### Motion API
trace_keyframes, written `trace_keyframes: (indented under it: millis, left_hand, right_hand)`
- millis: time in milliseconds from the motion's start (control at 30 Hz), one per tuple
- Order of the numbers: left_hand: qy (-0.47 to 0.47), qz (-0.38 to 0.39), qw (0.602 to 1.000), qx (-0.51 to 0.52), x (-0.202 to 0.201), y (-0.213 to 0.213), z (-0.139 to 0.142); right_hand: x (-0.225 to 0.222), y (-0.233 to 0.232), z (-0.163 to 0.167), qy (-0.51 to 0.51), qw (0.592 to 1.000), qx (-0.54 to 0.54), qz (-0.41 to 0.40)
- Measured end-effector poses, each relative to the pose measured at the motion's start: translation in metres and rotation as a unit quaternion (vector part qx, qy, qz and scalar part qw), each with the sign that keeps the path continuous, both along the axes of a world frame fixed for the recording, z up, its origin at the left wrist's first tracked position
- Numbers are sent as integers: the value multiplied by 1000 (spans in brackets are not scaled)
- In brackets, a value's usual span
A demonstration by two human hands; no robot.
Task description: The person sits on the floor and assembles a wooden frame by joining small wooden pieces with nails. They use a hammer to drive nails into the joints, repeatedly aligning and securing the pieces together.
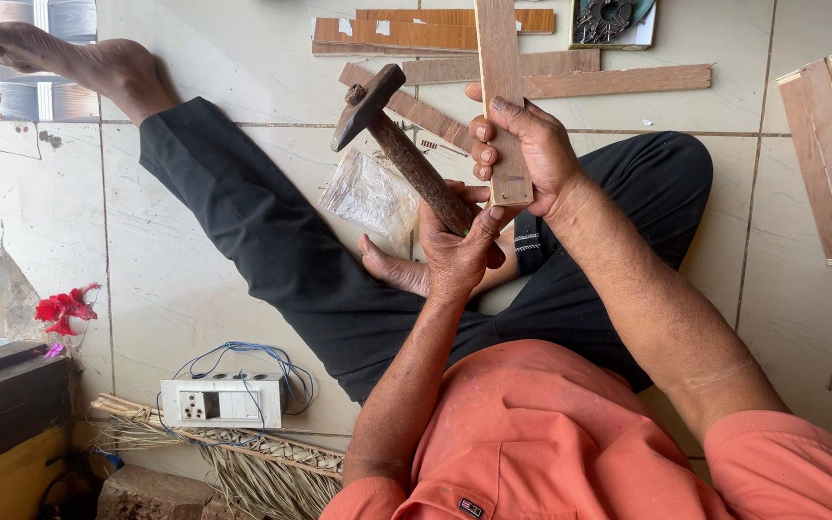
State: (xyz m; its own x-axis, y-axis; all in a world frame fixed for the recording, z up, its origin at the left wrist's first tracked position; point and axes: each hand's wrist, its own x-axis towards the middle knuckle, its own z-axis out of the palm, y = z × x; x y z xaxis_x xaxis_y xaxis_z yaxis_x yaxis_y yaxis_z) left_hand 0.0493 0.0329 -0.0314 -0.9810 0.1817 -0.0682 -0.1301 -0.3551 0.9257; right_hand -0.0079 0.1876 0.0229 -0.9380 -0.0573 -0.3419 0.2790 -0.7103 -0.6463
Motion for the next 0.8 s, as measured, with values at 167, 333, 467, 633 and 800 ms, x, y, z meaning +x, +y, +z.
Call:
trace_keyframes:
  millis: [167, 333, 467, 633, 800]
  left_hand:
    - [19, 6, 1000, -3, 0, 0, 2]
    - [18, 5, 1000, -4, 1, -1, 8]
    - [-15, 1, 1000, 1, 4, -2, 11]
    - [10, 5, 1000, 5, 5, -1, 14]
    - [-14, 5, 1000, 3, 6, -1, 16]
  right_hand:
    - [1, -1, 1, 6, 1000, 0, 1]
    - [3, -2, 2, 1, 1000, 6, -5]
    - [4, -2, 1, 5, 1000, 8, -6]
    - [6, -2, 0, 7, 1000, -7, -17]
    - [7, -1, -1, 13, 1000, -11, -24]
